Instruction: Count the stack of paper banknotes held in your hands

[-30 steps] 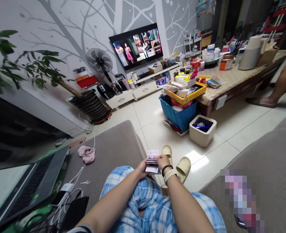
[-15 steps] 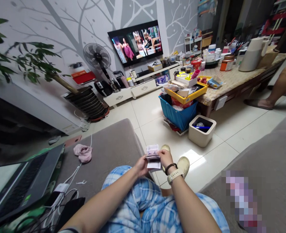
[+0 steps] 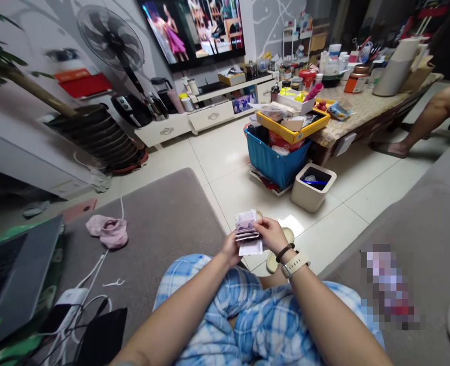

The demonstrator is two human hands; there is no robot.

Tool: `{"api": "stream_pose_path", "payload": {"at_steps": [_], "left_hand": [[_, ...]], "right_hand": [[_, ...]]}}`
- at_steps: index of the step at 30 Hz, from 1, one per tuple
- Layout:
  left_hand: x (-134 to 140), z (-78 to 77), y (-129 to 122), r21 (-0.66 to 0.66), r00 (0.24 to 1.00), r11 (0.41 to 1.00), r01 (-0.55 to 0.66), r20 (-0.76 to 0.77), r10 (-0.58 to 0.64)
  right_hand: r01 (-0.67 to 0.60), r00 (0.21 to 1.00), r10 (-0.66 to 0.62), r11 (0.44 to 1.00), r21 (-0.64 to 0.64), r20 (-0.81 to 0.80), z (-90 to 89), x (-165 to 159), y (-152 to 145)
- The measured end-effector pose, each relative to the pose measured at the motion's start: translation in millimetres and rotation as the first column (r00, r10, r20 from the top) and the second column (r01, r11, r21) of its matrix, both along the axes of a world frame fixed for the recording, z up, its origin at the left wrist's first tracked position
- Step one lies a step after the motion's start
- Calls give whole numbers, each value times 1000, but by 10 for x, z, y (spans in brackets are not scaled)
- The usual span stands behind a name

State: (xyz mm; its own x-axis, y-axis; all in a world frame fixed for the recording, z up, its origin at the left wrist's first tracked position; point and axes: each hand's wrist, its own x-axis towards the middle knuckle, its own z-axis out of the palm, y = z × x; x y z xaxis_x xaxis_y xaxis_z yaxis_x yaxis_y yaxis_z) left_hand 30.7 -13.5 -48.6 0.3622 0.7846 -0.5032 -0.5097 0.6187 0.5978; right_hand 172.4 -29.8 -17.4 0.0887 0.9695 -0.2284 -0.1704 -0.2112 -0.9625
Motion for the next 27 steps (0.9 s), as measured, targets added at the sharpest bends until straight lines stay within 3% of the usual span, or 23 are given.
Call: {"api": "stream_pose_path", "payload": {"at_steps": [11, 14, 19, 27], "left_hand": [[-111, 136, -8, -31, 999, 998, -51, 16, 51], [-109, 149, -18, 16, 993, 993, -116, -28, 116], [-134, 121, -53, 74, 995, 993, -88, -29, 91], [-105, 147, -68, 49, 994, 995, -89, -64, 92]], "right_hand": [[-71, 997, 71, 997, 28, 22, 89, -97, -142], [-31, 998, 29, 999, 30, 51, 44, -82, -138], [93, 993, -94, 995, 22, 74, -102, -43, -80], [90, 990, -91, 996, 7, 106, -130, -21, -41]]}}
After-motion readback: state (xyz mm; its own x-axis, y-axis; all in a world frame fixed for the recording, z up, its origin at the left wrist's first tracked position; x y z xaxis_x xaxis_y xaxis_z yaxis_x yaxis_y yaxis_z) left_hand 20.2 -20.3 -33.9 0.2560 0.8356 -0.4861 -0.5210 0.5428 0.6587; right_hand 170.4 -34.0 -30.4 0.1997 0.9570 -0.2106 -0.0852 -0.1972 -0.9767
